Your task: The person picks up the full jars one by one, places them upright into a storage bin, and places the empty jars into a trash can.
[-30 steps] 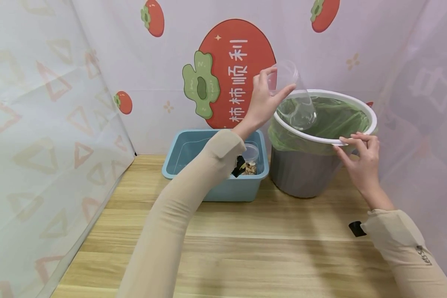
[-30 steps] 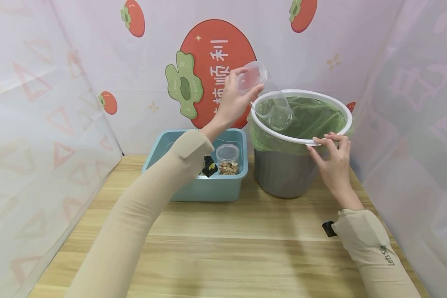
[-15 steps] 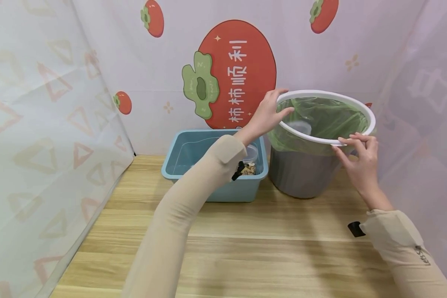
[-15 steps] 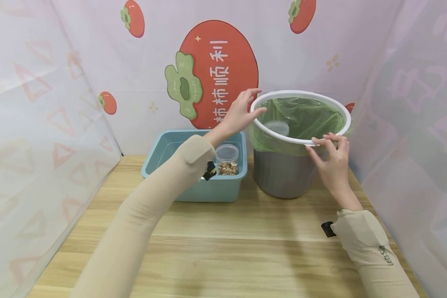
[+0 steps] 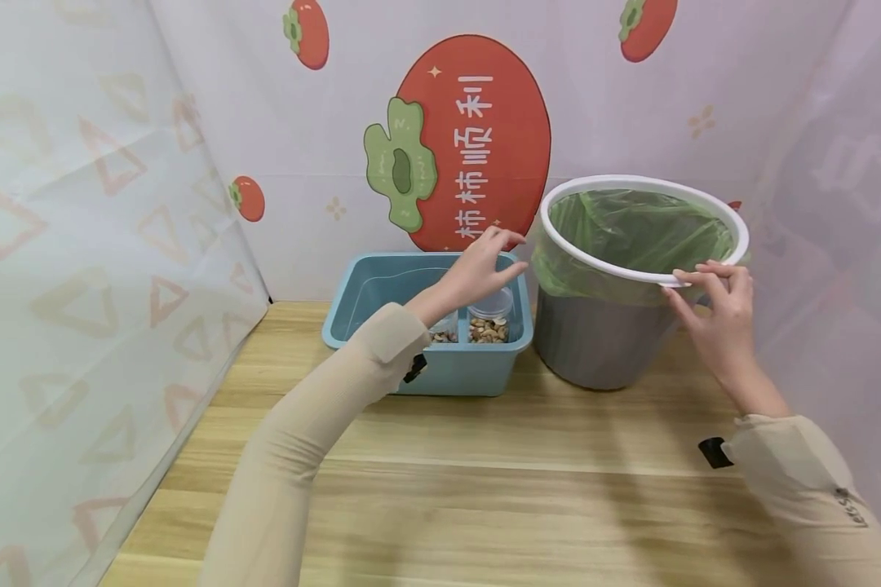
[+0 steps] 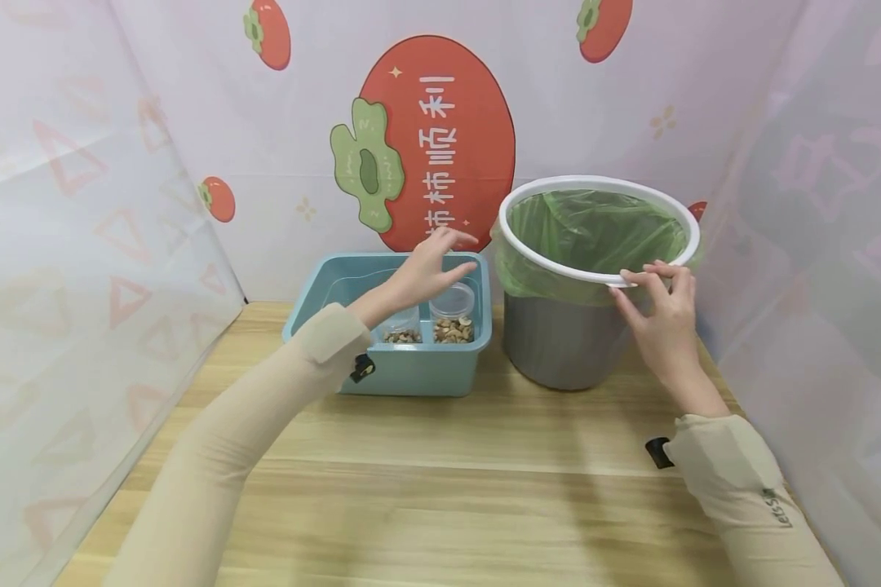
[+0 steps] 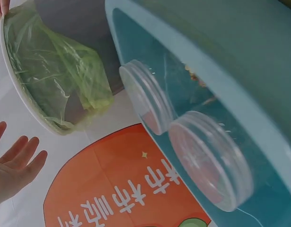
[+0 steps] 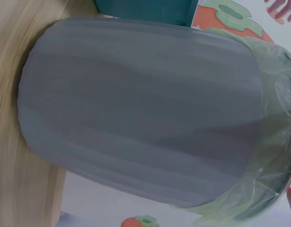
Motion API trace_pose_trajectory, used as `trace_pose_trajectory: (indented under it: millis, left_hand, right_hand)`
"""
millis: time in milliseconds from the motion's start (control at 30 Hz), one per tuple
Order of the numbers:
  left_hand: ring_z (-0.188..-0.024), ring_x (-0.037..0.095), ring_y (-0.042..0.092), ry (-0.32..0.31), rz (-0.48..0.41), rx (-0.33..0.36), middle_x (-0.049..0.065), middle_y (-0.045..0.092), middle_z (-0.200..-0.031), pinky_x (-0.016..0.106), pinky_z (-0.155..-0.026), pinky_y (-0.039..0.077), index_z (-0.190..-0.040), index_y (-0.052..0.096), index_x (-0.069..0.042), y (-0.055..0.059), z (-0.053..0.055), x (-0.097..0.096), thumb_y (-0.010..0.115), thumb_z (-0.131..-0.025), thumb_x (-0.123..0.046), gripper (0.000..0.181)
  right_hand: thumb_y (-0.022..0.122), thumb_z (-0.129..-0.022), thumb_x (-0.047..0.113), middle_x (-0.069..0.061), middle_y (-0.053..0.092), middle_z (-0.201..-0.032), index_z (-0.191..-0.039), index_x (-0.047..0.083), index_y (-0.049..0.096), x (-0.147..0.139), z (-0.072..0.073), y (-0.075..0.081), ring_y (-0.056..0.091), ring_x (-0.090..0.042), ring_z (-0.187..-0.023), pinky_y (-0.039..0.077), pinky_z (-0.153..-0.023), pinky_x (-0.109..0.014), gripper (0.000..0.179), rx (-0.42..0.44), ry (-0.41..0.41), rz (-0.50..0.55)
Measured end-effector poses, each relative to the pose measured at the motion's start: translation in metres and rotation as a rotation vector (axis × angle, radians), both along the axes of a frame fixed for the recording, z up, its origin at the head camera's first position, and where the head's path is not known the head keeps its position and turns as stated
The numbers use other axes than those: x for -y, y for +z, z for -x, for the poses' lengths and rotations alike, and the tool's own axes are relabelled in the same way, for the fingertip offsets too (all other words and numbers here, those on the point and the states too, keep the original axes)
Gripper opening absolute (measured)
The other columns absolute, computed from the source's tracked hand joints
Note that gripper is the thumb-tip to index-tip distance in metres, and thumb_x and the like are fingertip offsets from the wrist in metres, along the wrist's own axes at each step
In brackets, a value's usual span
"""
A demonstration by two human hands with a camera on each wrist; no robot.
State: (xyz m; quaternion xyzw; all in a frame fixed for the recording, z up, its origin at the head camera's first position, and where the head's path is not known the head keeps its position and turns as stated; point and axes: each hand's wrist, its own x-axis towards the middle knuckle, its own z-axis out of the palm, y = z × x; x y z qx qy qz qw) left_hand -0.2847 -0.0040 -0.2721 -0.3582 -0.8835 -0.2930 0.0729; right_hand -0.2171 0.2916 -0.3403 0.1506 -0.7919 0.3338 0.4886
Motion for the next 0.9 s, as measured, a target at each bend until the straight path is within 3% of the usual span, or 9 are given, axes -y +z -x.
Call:
trace_pose_trajectory:
  millis: [267,400,567,800,900]
  left_hand:
    - [-0.103,0.017,0.047,-0.011,0.058,0.033,0.009,0.046,-0.115,0.029,-0.089,0.04,-0.12,0.048,-0.007,-0.017,-0.019,0.026,0.056,-0.087,-0.022,0.037]
    - [-0.103,0.018,0.048,-0.006,0.047,0.008,0.009,0.047,-0.114,0.03,-0.09,0.041,-0.118,0.051,-0.005,-0.022,-0.03,0.039,0.057,-0.087,-0.021,0.035]
    - [-0.102,0.018,0.049,0.005,0.016,-0.054,0.01,0.048,-0.113,0.031,-0.087,0.042,-0.116,0.052,-0.005,-0.029,-0.044,0.054,0.057,-0.087,-0.019,0.034]
    - [-0.103,0.021,0.049,-0.026,-0.032,-0.217,0.013,0.05,-0.111,0.031,-0.084,0.044,-0.111,0.054,-0.001,-0.04,-0.069,0.077,0.062,-0.083,-0.012,0.032]
    - [-0.106,0.022,0.047,-0.014,-0.041,-0.25,0.014,0.049,-0.113,0.033,-0.087,0.043,-0.111,0.053,0.0,-0.047,-0.08,0.088,0.062,-0.083,-0.013,0.033]
  right_hand:
    - [0.044,-0.084,0.052,-0.031,0.046,-0.094,-0.091,-0.005,0.06,-0.004,-0.009,0.013,0.041,-0.048,-0.092,0.032,-0.078,-0.054,0.059,0.016,-0.047,-0.228]
    - [0.045,-0.086,0.048,-0.03,0.048,-0.094,-0.094,-0.004,0.061,-0.007,-0.013,0.017,0.042,-0.047,-0.092,0.033,-0.08,-0.053,0.055,0.035,-0.032,-0.263]
    - [0.043,-0.086,0.048,-0.027,0.051,-0.1,-0.098,-0.003,0.063,-0.009,-0.018,0.017,0.045,-0.044,-0.096,0.036,-0.089,-0.045,0.056,0.034,-0.018,-0.295]
    - [0.042,-0.088,0.049,-0.03,0.052,-0.109,-0.104,-0.006,0.06,-0.011,-0.027,0.011,0.047,-0.046,-0.101,0.035,-0.095,-0.041,0.06,-0.041,0.008,-0.376]
    - [0.041,-0.088,0.048,-0.028,0.051,-0.113,-0.104,-0.006,0.06,-0.012,-0.034,0.008,0.048,-0.045,-0.101,0.035,-0.096,-0.037,0.06,-0.043,0.008,-0.402]
